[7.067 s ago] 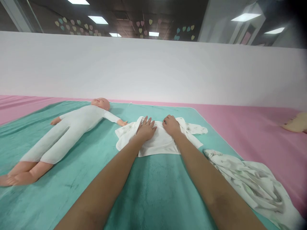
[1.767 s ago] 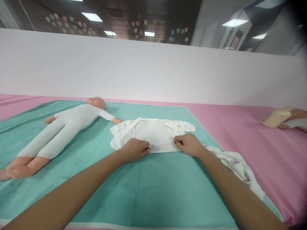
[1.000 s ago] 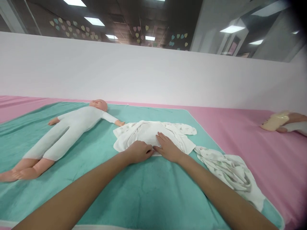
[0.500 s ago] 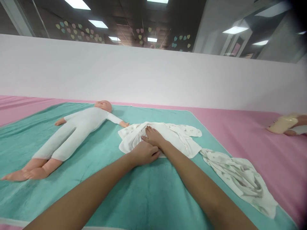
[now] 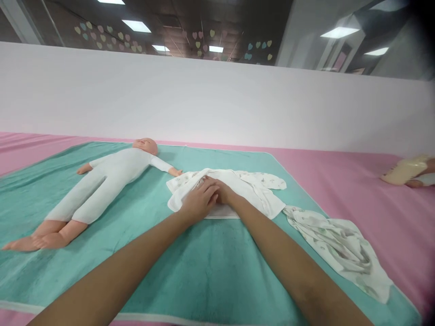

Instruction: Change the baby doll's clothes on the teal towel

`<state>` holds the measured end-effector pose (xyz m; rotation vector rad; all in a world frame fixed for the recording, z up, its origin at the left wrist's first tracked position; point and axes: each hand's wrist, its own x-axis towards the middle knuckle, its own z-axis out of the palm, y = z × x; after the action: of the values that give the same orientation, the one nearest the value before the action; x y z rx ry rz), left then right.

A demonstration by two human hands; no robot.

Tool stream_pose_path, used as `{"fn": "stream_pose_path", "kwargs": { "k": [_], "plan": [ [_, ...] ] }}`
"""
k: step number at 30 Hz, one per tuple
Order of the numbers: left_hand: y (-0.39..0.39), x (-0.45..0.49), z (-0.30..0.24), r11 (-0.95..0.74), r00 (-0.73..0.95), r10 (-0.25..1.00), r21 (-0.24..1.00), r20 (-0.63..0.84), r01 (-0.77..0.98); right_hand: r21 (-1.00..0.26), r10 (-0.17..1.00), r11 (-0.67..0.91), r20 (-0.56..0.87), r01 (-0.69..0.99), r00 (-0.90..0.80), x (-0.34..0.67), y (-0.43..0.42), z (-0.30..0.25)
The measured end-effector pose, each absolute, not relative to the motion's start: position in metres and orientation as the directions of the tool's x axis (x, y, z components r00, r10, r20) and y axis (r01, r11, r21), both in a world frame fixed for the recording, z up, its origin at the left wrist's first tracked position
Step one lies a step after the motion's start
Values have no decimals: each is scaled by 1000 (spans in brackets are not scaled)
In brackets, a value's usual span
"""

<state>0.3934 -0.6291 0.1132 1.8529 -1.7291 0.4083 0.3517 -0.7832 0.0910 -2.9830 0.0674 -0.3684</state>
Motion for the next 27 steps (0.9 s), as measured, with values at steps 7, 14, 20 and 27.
{"fn": "stream_pose_path", "kwargs": {
  "k": [7, 14, 20, 27],
  "plan": [
    [-636, 413, 89, -156, 198, -963, 223, 183, -962, -160, -364, -925, 120, -344, 924, 342, -814, 82],
    [-633, 423, 93, -332, 364, -917, 195, 160, -923, -151, -513, -857, 166, -492, 842, 338, -830, 79],
    [-632, 422, 94, -313, 350, -918, 200, 186, -928, -158, -481, -873, 125, -461, 868, 337, -832, 79],
    [-631, 415, 100, -164, 225, -909, 196, 351, -967, -161, -291, -950, 149, -267, 945, 341, -817, 85]
  ]
}}
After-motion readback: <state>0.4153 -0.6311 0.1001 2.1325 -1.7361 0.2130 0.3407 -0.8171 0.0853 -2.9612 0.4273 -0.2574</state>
